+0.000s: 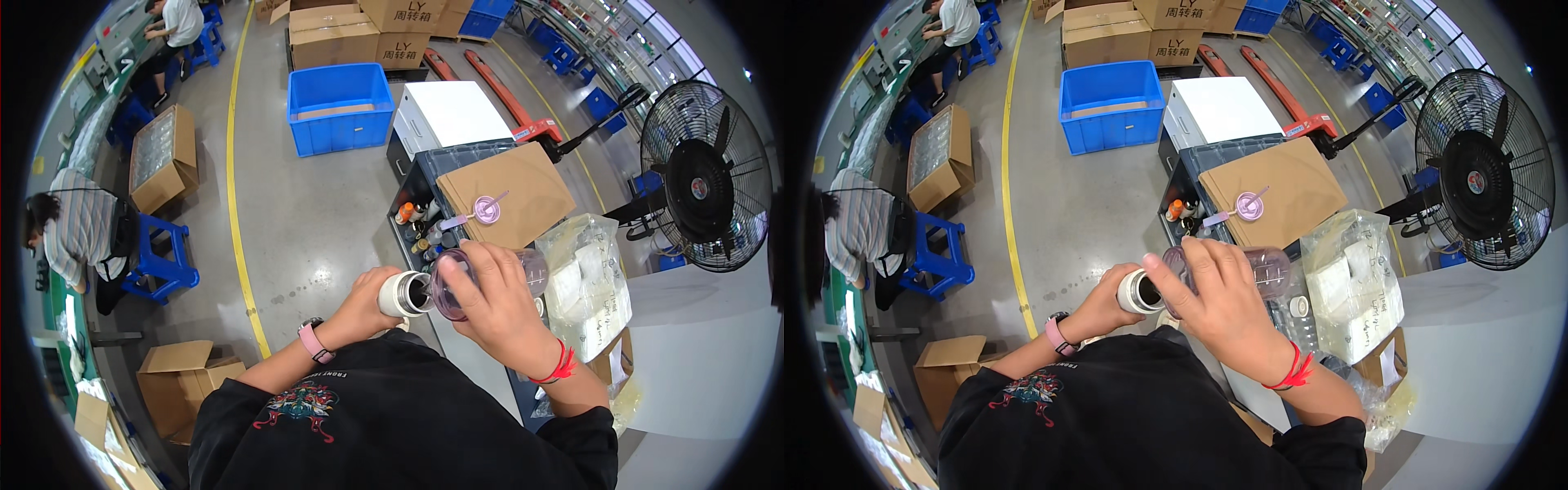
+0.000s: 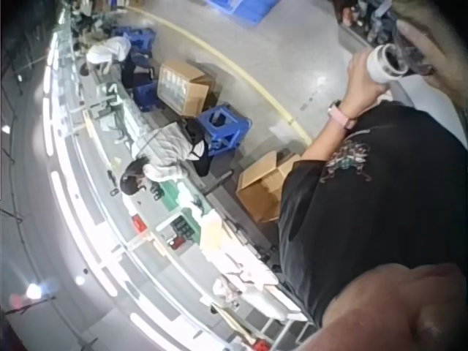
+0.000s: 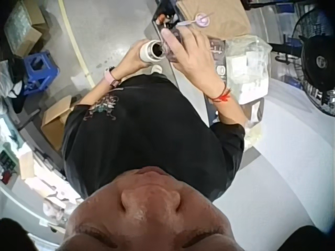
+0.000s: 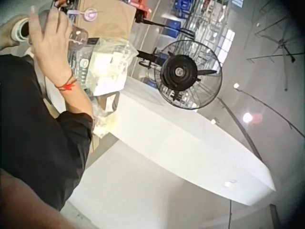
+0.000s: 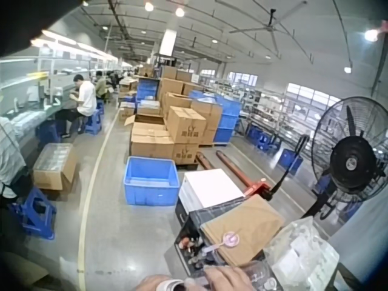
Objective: Inspecting a white bottle and then showing a live insect inside a translucent purple cup.
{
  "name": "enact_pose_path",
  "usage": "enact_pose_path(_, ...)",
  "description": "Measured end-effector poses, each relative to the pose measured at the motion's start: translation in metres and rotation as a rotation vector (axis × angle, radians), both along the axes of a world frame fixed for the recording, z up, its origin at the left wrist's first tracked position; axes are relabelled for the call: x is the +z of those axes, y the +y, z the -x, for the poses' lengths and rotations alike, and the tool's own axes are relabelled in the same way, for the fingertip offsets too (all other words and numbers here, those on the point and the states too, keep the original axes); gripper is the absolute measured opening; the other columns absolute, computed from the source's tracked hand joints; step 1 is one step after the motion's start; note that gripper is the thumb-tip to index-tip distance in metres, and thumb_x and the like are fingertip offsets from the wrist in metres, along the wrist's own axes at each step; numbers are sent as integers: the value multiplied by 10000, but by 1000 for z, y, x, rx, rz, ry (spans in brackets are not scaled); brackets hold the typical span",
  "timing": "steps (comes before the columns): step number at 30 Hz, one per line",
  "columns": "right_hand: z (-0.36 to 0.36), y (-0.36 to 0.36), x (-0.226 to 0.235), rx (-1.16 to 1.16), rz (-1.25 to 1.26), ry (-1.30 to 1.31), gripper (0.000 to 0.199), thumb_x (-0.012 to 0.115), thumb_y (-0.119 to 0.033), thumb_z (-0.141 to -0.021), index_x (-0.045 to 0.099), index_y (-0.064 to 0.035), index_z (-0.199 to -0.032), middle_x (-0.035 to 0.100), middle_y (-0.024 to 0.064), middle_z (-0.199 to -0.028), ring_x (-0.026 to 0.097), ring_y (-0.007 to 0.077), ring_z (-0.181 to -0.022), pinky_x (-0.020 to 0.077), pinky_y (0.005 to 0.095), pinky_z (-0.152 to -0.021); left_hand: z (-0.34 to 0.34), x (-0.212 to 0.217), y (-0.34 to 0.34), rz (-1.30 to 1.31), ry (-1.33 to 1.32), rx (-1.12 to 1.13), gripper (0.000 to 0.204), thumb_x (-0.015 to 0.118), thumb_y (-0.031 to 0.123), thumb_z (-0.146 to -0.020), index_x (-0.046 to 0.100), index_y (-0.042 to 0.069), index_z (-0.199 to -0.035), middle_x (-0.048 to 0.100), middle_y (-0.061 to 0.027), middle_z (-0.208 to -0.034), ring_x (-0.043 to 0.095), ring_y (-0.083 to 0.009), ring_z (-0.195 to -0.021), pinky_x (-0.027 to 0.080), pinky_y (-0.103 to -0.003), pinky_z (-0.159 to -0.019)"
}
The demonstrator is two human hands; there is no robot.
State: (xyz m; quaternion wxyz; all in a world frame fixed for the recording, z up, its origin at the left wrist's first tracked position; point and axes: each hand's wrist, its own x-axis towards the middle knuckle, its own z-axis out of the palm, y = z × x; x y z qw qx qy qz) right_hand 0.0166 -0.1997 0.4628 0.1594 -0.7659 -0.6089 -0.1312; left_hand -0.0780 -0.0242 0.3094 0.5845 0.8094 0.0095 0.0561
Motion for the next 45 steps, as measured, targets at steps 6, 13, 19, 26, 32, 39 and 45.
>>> enact_pose_path(6,-4,-9,-15,-106,-292,789,1132,819,-74,-583,81,-12,-1439,438,183,-1214,486,306,-1127,377,407,-969,-1,-3,8,255,-15,-20,692,812,98,-620,454,64,-1211,491,-82,-1142,488,-207,-1096,389,-333,-946)
enact_pose_path(13,7,-9,-48,-93,-513,1011,1225,811,-45,-592,-62,-64,-1450,423,167,-1250,467,263,-1160,371,373,-992,-28,60,63,-316,-542,131,588,781,99,-613,510,103,-1135,520,-88,-1143,475,-300,-1106,221,-541,-1021)
enact_pose_path(19,11,9,-58,11,-480,1070,1252,809,-31,-606,-114,-89,-1449,363,184,-1303,416,269,-1219,354,374,-1012,-46,158,70,-1128,-577,36,487,712,43,-628,545,167,-1069,530,-33,-1084,490,-261,-1093,180,-655,-1006)
enact_pose_path(26,7,15,-59,54,-476,1193,1253,813,-72,-618,-129,-78,-1444,318,199,-1331,382,291,-1248,312,368,-1037,-59,207,45,-1596,-822,-129,386,675,70,-689,505,254,-982,516,15,-1045,497,-209,-1101,143,-716,-1015)
enact_pose_path(32,5,13,-63,59,-481,1175,1246,805,-48,-617,-123,-85,-1448,335,191,-1321,376,291,-1259,308,371,-1038,-66,204,37,-1751,-945,-163,350,681,137,-743,466,276,-981,502,39,-1062,491,-168,-1122,164,-760,-974)
enact_pose_path(39,0,9,-70,82,-531,1194,1236,795,-30,-621,-121,-89,-1448,341,177,-1318,389,272,-1243,339,362,-1015,-73,209,32,-1727,-1016,-98,343,669,123,-735,479,263,-984,508,42,-1059,483,-176,-1128,139,-729,-1013)
enact_pose_path(45,-3,9,-71,93,-566,1268,1243,785,-5,-619,-138,-105,-1445,346,166,-1318,406,253,-1224,351,356,-1009,-73,203,42,-1344,-707,-134,457,724,97,-676,526,219,-1070,529,-12,-1085,481,-239,-1142,124,-670,-1026)
